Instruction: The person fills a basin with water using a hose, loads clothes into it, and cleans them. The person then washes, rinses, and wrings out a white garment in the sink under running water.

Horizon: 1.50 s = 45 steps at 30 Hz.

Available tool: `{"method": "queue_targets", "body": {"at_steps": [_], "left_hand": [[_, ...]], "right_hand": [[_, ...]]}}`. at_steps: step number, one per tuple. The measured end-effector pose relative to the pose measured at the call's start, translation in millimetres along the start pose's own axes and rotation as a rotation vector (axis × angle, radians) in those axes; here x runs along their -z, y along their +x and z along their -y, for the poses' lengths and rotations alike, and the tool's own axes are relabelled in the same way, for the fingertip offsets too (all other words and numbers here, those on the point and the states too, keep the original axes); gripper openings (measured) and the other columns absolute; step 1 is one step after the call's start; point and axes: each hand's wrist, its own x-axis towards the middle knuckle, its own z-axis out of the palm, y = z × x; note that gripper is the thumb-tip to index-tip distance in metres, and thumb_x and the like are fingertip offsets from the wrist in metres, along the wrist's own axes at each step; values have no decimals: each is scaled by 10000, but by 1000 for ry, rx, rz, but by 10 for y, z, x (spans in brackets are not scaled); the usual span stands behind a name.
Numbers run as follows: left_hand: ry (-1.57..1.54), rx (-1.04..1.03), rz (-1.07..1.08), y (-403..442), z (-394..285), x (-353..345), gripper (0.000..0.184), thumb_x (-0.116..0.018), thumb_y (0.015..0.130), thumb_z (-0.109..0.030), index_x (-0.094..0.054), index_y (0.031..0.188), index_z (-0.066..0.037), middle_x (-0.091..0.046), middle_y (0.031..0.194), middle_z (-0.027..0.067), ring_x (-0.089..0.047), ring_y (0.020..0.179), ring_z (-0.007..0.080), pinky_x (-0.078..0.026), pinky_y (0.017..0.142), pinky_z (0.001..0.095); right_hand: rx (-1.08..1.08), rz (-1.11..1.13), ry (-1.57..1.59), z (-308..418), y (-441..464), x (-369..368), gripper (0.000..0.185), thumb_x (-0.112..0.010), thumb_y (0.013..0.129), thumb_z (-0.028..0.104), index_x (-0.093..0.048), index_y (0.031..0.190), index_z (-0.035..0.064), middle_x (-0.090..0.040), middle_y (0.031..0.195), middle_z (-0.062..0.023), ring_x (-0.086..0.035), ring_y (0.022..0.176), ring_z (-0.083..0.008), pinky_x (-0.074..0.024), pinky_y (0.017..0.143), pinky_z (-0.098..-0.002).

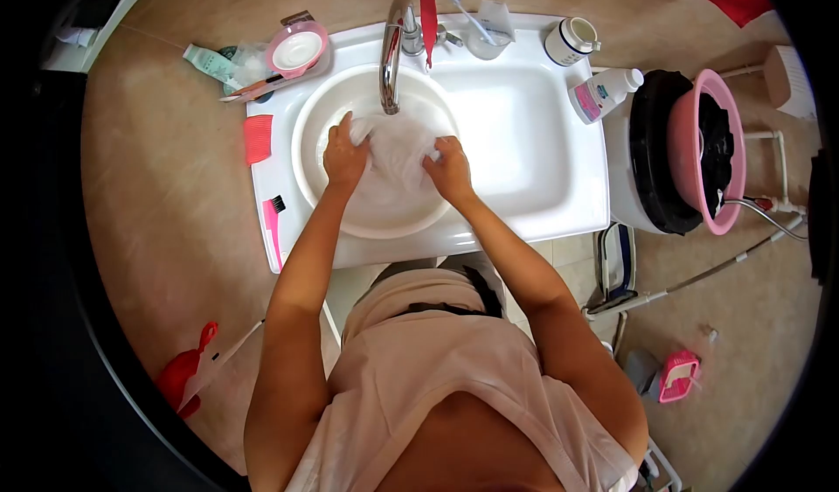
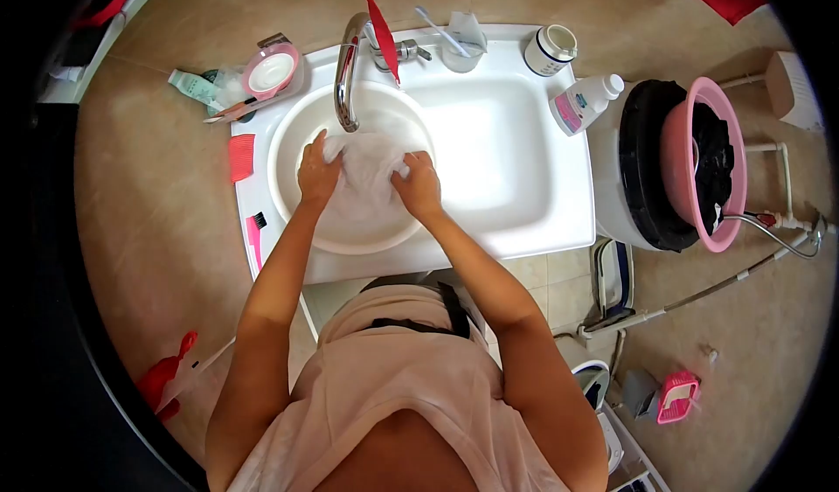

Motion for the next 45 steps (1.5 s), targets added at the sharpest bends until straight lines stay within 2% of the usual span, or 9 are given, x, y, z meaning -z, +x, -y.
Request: {"method": "queue_targets", "body": {"at_steps": [4, 8, 15, 19, 20, 26, 32, 38, 45], "left_hand": [[183, -174, 303, -187, -250, 3, 979, -759, 694, -503, -266, 1493, -221, 29, 1583, 116, -1, 1448, 373, -126, 1091, 635], [534, -227, 535, -245, -295, -174, 1030, -778, 635, -551, -313, 1473, -174, 56, 1583, 147, 130, 1438, 389, -67, 1073, 688], [897, -286, 666, -39, -179, -588, 738, -618, 795, -431, -444, 1366, 3, -330, 1486, 188, -145, 1423, 410, -9, 1100, 653], [1013, -289, 764, 111, -57, -736, 491, -437, 901, -316, -525, 1343, -119, -402, 1466, 112, -249, 1413, 287, -33, 1114, 618], [1024, -272, 856, 145, -44, -746, 434, -403, 908, -290, -618, 1224, -85, -570, 1309, 119, -478, 1272, 283, -169, 1125, 541], [1071, -358, 935, 340, 576, -1047, 382, -421, 913, -301, -694, 1079, -91, -659, 1160, 108, -611, 1089, 284, -456, 929, 432], [278, -128, 133, -236, -45, -601, 583, -645, 840, -378, -500, 1340, -115, -459, 1403, 117, -371, 1332, 299, -263, 1091, 437], [-684, 594, 246, -598, 72, -466, 859, -507, 870, -641, -207, 1507, -147, -202, 1545, 95, -132, 1432, 284, -200, 1051, 639], [-1293, 1062, 561, -458, -534, -236, 876, -413, 801, -768, -245, 1485, -248, -305, 1490, 96, -315, 1346, 357, -281, 1011, 668]], "right_hand": [[196, -197, -295, -307, 190, -407, 561, -691, 776, 196, -517, 1299, 89, -384, 1406, -194, -397, 1260, -409, -409, 979, -458], [149, -61, -590, -360, 221, -568, 747, -656, 792, 347, -351, 1434, 114, -351, 1448, -179, -356, 1310, -372, -373, 1004, -494], [73, 272, -830, -439, 451, -795, 576, -530, 893, 260, -389, 1394, 13, -498, 1319, -197, -494, 1177, -328, -388, 977, -461], [-37, 452, -692, -684, 521, -907, 527, -527, 890, 222, -433, 1367, 18, -530, 1298, -188, -512, 1180, -308, -404, 979, -430], [-24, 480, -707, -751, 526, -941, 518, -527, 889, 216, -442, 1363, 23, -537, 1294, -184, -517, 1180, -305, -408, 980, -422], [133, 465, -845, -899, 497, -1025, 472, -526, 884, 177, -498, 1337, 48, -579, 1270, -157, -545, 1176, -282, -431, 987, -379], [-199, 139, -60, -876, 931, -1257, 518, -633, 792, 222, -554, 1278, 61, -547, 1314, -168, -516, 1214, -311, -391, 1021, -424], [-39, -140, 297, -192, 567, -500, 693, -733, 618, 260, -564, 1249, 30, -599, 1206, -202, -563, 1129, -336, -434, 966, -399], [223, 110, 747, 596, -231, 715, 455, -734, 571, 179, -614, 972, 1, -638, 917, -143, -602, 898, -241, -473, 810, -359]]}}
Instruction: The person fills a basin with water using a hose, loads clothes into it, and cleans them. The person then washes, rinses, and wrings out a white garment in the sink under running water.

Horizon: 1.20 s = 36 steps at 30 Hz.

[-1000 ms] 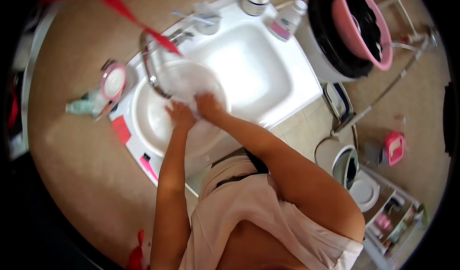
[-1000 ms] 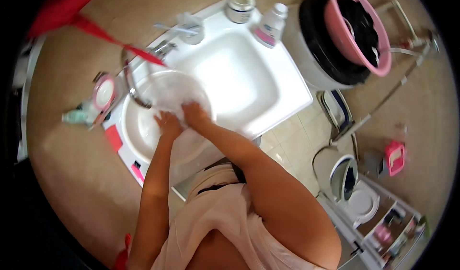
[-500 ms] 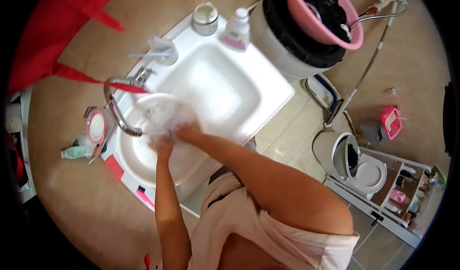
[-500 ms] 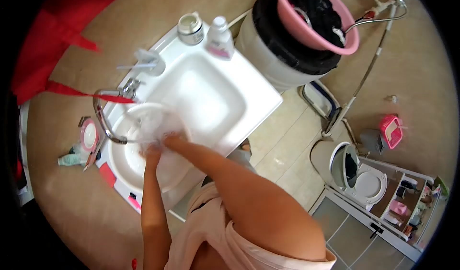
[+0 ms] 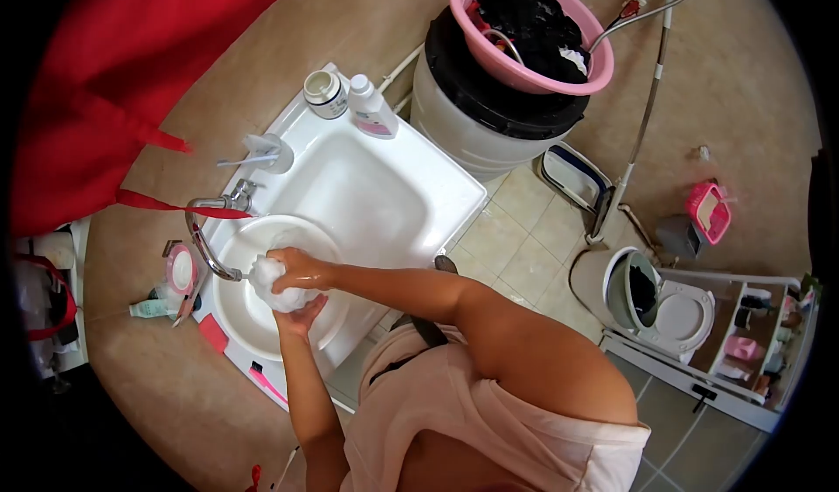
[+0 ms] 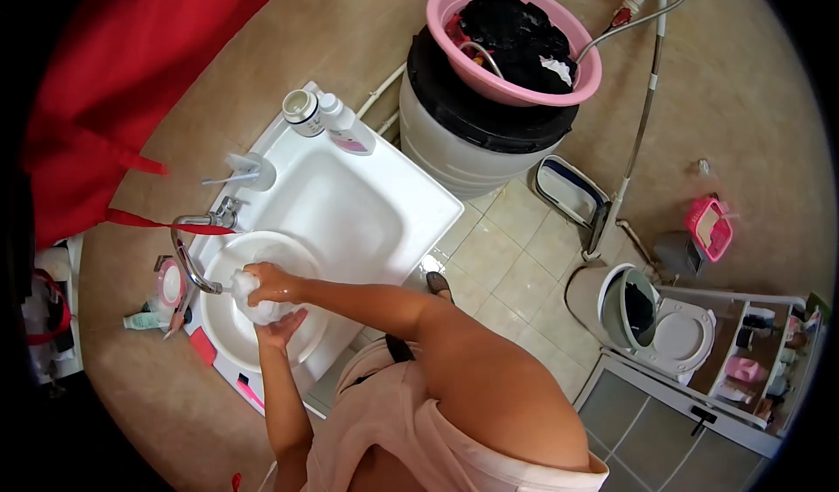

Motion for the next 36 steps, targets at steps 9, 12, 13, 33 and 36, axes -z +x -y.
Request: {"method": "queue_targets", "body": {"at_steps": [9, 12, 13, 33, 36], "left_hand": [[1255, -1508, 235, -320, 230, -890, 469, -545, 897, -347, -505, 1273, -70, -562, 1226, 132, -514, 1173, 285, -424, 999, 430], [1407, -1599, 211, -717, 429, -1495, 448, -579, 863, -305, -545, 1232, -52, -593, 1190, 139, -544, 1139, 290, -444, 973, 413], [1413, -1538, 238, -857, 505, -1722, 452, -590, 843, -304, -556, 1219, -55, -597, 1185, 141, -550, 1131, 295, -448, 963, 414], [-38, -29, 751, -716, 1400, -3059, 428, -510, 906, -384, -581, 1177, -60, -641, 1146, 112, -622, 1048, 298, -477, 956, 458], [13, -145, 645, -518, 1312, -3008, 422, -551, 893, -387, -589, 1141, -48, -646, 1121, 118, -632, 1019, 292, -494, 931, 458]], "right_hand": [[136, 336, 199, 437, -692, 492, 530, -732, 606, 99, -585, 1109, 21, -626, 995, -93, -583, 954, -189, -485, 833, -317], [52, 209, 397, 522, -946, 821, 575, -734, 628, 71, -570, 1178, 34, -621, 1047, -77, -580, 1005, -175, -488, 860, -309], [-28, 74, 482, 414, -992, 954, 597, -705, 651, 49, -540, 1225, 43, -609, 1111, -86, -585, 1037, -192, -490, 892, -333], [70, -33, 946, 323, -1188, 2387, 394, -471, 973, 243, -488, 1303, 29, -586, 1211, -129, -592, 1078, -261, -501, 938, -408], [24, 112, 870, -9, -832, 2622, 313, -502, 967, 266, -561, 1188, 53, -633, 1050, -84, -624, 935, -218, -531, 829, -358]]}}
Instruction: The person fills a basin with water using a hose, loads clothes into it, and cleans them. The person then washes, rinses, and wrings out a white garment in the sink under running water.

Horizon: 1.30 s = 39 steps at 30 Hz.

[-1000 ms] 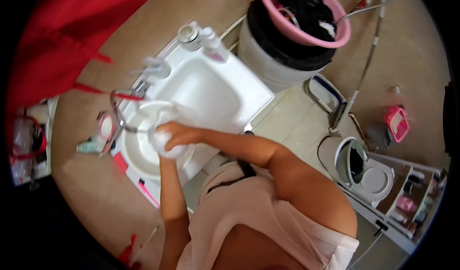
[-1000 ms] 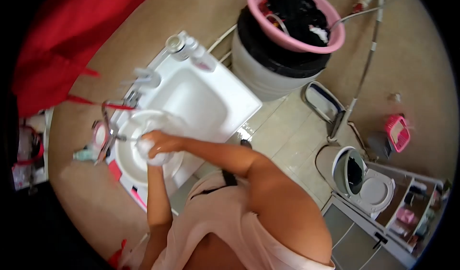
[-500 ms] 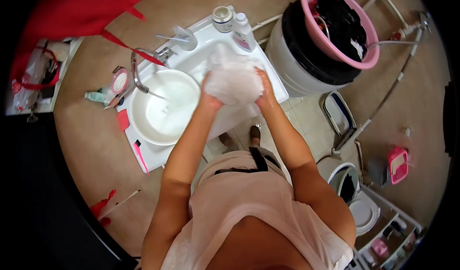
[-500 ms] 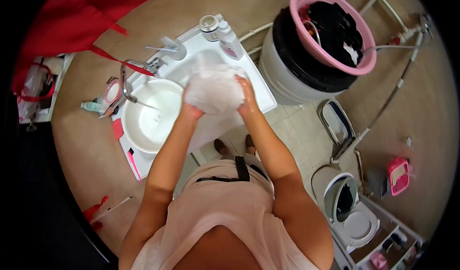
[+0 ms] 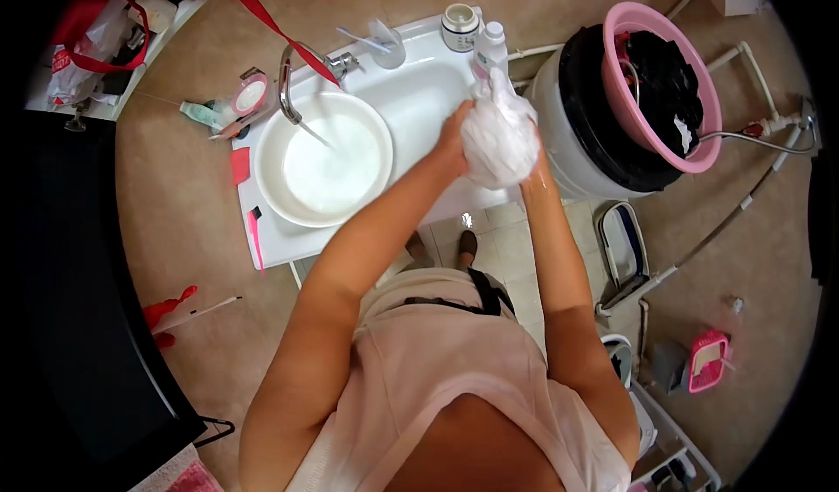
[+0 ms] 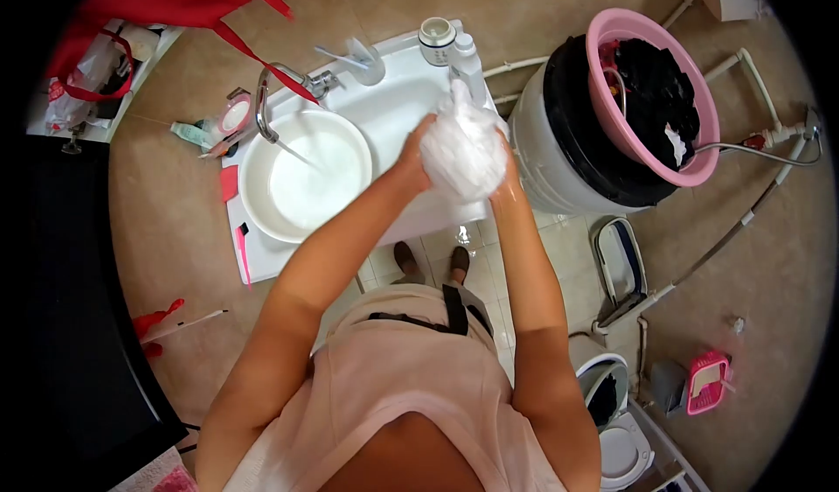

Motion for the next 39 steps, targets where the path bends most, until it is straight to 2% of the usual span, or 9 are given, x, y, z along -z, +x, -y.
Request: {"method": "queue_targets", "body": {"at_steps": [5, 7, 10, 18, 20, 26, 34, 37, 39], "left_hand": [[433, -400, -283, -354, -278, -206, 442, -577, 854, -398, -650, 1007, 10, -672, 991, 199, -670, 845, 309, -531, 792, 445], [914, -514, -434, -365, -417, -75, 476, -570, 832, -419, -667, 893, 43, -674, 883, 233, -665, 797, 348, -524, 779, 438], [1353, -639, -638, -516, -566, 28, 544, -555, 803, -456, -669, 735, 72, -643, 726, 282, -647, 730, 422, -513, 739, 449], [1332, -666, -811, -935, -808, 1006, 491, -575, 855, -400, -676, 831, 79, -655, 733, 260, -658, 710, 378, -510, 698, 443], [1075, -646, -766, -1003, -825, 1502, 502, -569, 872, -406, -676, 910, 83, -668, 778, 250, -664, 739, 340, -504, 724, 420], [755, -619, -1157, -1409, -1029, 1952, 644, -517, 917, -493, -575, 1145, 106, -634, 1008, 202, -605, 917, 261, -467, 824, 349], [1758, -192, -1167, -1808, -1474, 2693, 537, -623, 838, -438, -603, 1220, -61, -499, 1298, 249, -449, 1240, 360, -358, 1030, 443], [2134, -469, -1146, -1595, -1370, 2748, 713, -720, 739, -474, -503, 1348, -172, -340, 1468, 181, -267, 1381, 369, -249, 1077, 582], [2243, -298, -964, -1486, -1340, 2748, 880, -755, 670, -526, -426, 1407, -175, -193, 1531, 173, -123, 1421, 379, -149, 1064, 659]], "right_hand": [[67, -164, -197, -266, 260, -402, 265, -492, 983, 346, -574, 1046, 102, -608, 930, -52, -604, 817, -166, -522, 699, -312], [494, 111, -1276, -421, 484, -365, 256, -497, 976, 335, -554, 1069, 103, -596, 962, -47, -589, 847, -159, -508, 708, -324], [470, 290, -2078, -490, 401, -920, 272, -483, 946, 291, -515, 1122, 85, -571, 1049, -75, -537, 990, -211, -457, 843, -364], [101, -101, -1750, -1034, 421, -1436, 311, -509, 918, 235, -549, 1159, 43, -584, 1078, -176, -547, 1050, -299, -464, 893, -402], [-327, -498, -414, -1382, 576, -945, 335, -524, 920, 245, -558, 1189, 47, -600, 1064, -200, -597, 981, -305, -496, 840, -390], [-136, -415, -1394, -1747, 781, -729, 366, -538, 923, 247, -553, 1227, 44, -613, 1119, -187, -634, 939, -307, -510, 808, -383], [-1, -12, -2036, -2253, 954, -826, 431, -580, 885, 204, -529, 1313, 190, -377, 1443, -138, -362, 1325, -323, -276, 1082, -514], [232, 50, -2295, -2577, 1136, -839, 537, -630, 853, 275, -485, 1366, 218, -283, 1514, -134, -212, 1413, -354, -80, 1144, -568], [168, 97, -2265, -2831, 1227, -637, 576, -645, 836, 282, -468, 1381, 221, -261, 1522, -143, -211, 1409, -367, -85, 1144, -567]]}}
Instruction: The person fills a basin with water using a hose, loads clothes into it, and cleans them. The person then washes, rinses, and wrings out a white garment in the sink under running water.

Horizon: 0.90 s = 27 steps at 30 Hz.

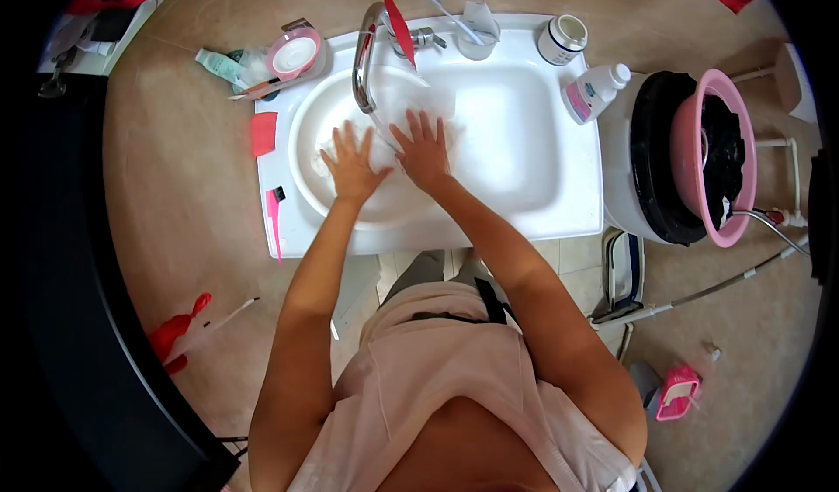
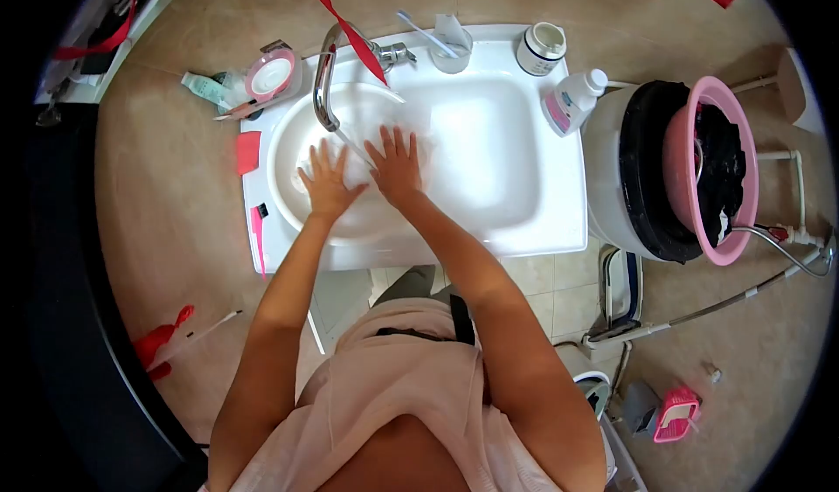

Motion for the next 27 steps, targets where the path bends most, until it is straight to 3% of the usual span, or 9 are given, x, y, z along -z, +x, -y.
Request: {"method": "queue_targets", "body": {"at_steps": [3, 4, 7, 14, 17, 20, 22, 25, 27], "left_hand": [[186, -48, 328, 171, -75, -136, 1093, -774, 606, -588, -239, 1501, -261, 47, 1590, 108, 73, 1450, 361, -24, 1074, 696], [232, -42, 433, 214, -126, -85, 1065, -748, 646, -587, -222, 1508, -247, 63, 1591, 101, 92, 1448, 367, -9, 1082, 684], [274, -121, 414, 277, -63, -302, 931, -709, 708, -565, -328, 1463, -176, -135, 1568, 120, 86, 1446, 370, 34, 1073, 690], [388, -209, 535, 520, 77, -708, 604, -498, 877, -314, -387, 1428, -93, -221, 1550, 125, -35, 1447, 384, 71, 1082, 676], [362, -270, 556, 633, 196, -1018, 471, -466, 881, -293, -553, 1291, -78, -429, 1433, 139, -226, 1407, 359, 76, 1087, 670], [364, -390, 299, 619, 393, -1326, 398, -439, 885, -277, -633, 1180, -93, -583, 1269, 130, -450, 1274, 311, 27, 1094, 661], [308, -370, 534, 692, 388, -1205, 383, -446, 878, -256, -635, 1168, -92, -605, 1239, 131, -523, 1192, 292, -19, 1091, 656], [249, -454, 390, 744, 340, -994, 377, -479, 864, -256, -622, 1176, -99, -639, 1189, 122, -605, 1077, 280, -106, 1071, 649], [237, -429, 559, 740, 238, -748, 388, -511, 853, -291, -605, 1187, -118, -606, 1227, 138, -534, 1178, 299, -129, 1065, 647]], "right_hand": [[3, 128, -56, -38, 44, -369, 620, -605, 854, 317, -396, 1431, 225, -225, 1536, -156, -218, 1403, -380, -86, 1142, -569], [5, 161, -84, -46, 40, -437, 621, -588, 864, 329, -379, 1440, 227, -219, 1539, -154, -216, 1403, -376, -82, 1142, -571], [-17, 327, -141, -47, 99, -556, 604, -521, 894, 330, -346, 1455, 190, -241, 1526, -152, -257, 1380, -341, -125, 1149, -511], [-286, 376, 125, -171, 158, -1274, 480, -493, 898, 279, -484, 1344, 100, -343, 1464, -154, -350, 1328, -302, -263, 1107, -396], [-404, 491, 286, -211, 160, -1266, 445, -494, 900, 287, -527, 1287, 71, -423, 1408, -150, -409, 1290, -286, -310, 1074, -377], [-416, 767, 271, -186, 277, -1085, 415, -514, 882, 239, -514, 1275, 107, -483, 1363, -115, -487, 1226, -272, -389, 1014, -396], [-414, 904, 233, -171, 324, -997, 414, -525, 869, 215, -509, 1275, 135, -499, 1351, -103, -511, 1203, -271, -416, 994, -408], [-444, 784, 358, -126, 244, -1015, 410, -534, 856, 216, -534, 1260, 145, -507, 1343, -118, -504, 1208, -283, -405, 1003, -413], [-473, 661, 452, -88, 226, -954, 408, -540, 847, 217, -550, 1250, 152, -512, 1337, -128, -500, 1210, -290, -397, 1010, -416]]}}
